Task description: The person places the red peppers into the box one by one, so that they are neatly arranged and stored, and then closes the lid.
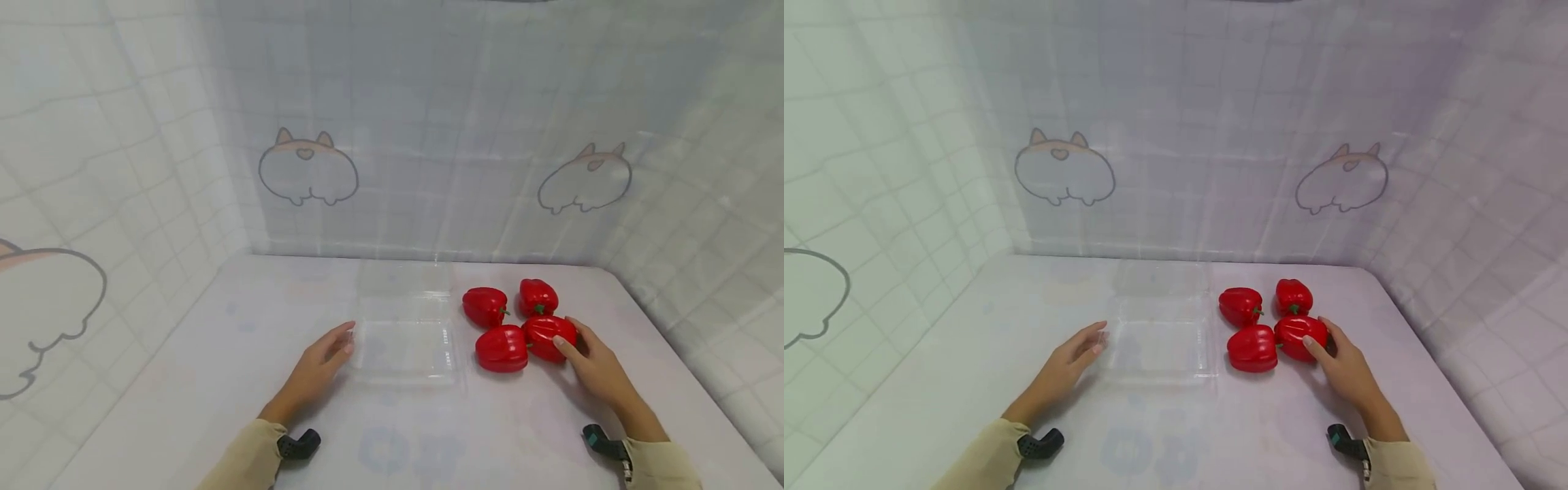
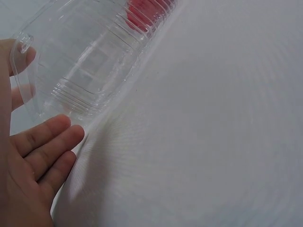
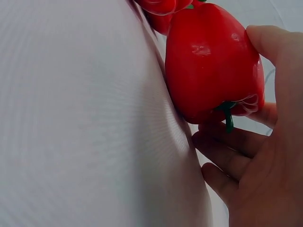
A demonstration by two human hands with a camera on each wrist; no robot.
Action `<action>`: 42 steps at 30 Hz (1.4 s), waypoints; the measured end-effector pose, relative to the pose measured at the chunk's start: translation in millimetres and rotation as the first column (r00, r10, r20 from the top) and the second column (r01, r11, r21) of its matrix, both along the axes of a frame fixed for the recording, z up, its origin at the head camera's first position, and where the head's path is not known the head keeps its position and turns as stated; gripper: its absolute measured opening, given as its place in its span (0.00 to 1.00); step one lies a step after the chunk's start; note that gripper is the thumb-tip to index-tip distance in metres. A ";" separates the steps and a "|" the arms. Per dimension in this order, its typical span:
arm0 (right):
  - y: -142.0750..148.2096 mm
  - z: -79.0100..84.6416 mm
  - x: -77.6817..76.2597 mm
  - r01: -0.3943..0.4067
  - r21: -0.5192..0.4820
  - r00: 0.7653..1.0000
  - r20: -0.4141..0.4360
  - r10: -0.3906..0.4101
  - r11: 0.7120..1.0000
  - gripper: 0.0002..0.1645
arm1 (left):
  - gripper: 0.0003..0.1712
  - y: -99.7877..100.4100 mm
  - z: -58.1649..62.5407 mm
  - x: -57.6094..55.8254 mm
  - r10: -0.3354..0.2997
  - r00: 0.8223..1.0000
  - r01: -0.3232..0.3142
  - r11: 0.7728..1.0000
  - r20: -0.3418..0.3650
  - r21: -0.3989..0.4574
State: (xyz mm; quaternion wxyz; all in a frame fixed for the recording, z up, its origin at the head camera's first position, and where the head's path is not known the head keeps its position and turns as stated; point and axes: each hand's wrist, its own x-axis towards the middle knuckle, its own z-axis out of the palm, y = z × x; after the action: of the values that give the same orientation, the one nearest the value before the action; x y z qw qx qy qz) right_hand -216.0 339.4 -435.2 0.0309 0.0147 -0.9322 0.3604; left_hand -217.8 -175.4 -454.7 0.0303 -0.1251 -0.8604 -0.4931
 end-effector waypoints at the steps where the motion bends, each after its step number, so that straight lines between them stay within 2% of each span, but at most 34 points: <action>1: 0.4 1.7 -1.6 -0.004 0.001 1.000 -0.005 0.004 1.000 0.53 | 0.30 0.3 0.0 -0.1 -0.001 1.000 0.001 1.000 -0.009 -0.001; 6: 1.7 4.5 -6.9 -0.007 -0.015 1.000 0.000 0.007 1.000 0.53 | 0.29 1.8 0.8 -0.6 0.002 0.999 -0.002 1.000 -0.032 0.004; 10: 1.3 -0.4 -2.9 0.013 -0.024 0.999 0.045 -0.012 1.000 0.55 | 0.28 1.7 2.7 2.9 0.010 1.000 -0.010 1.000 -0.015 0.007; 18: -4.1 -0.6 -2.3 0.019 -0.003 0.999 0.038 -0.019 1.000 0.55 | 0.29 -3.1 -2.1 5.7 0.014 1.000 -0.014 1.000 -0.021 0.001; 21: -4.9 -0.1 -2.3 0.030 -0.005 0.998 0.048 -0.029 1.000 0.55 | 0.28 -2.8 -1.3 4.0 0.009 0.999 -0.009 1.000 -0.039 -0.001; 25: -5.3 -0.4 -0.8 0.054 0.005 0.997 0.057 -0.054 0.999 0.55 | 0.28 -1.2 -0.1 3.8 0.004 1.000 -0.004 1.000 -0.028 -0.005; 29: -5.3 0.3 0.0 0.057 0.006 0.997 0.052 -0.058 0.998 0.54 | 0.29 -0.3 -0.1 9.1 0.012 1.000 -0.012 1.000 -0.003 -0.010; 33: -5.6 -0.5 1.2 0.042 -0.001 0.998 0.042 -0.041 0.999 0.53 | 0.29 -0.5 -0.3 13.5 0.014 1.000 -0.015 1.000 -0.022 -0.020; 37: -3.7 -1.0 1.5 0.023 0.005 0.999 0.023 -0.023 1.000 0.51 | 0.29 -0.2 -0.1 11.4 0.002 0.999 -0.003 1.000 -0.051 -0.031; 42: -1.0 -1.1 1.4 0.027 0.006 1.000 0.015 -0.027 1.000 0.51 | 0.28 1.8 1.3 7.0 -0.001 0.999 0.000 1.000 -0.042 -0.024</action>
State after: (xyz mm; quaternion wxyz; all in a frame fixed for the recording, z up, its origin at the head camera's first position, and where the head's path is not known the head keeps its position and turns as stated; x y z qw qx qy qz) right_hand -214.6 338.4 -436.3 0.0287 -0.0005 -0.9335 0.3574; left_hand -210.8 -173.6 -453.4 0.0466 -0.1360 -0.8654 -0.4800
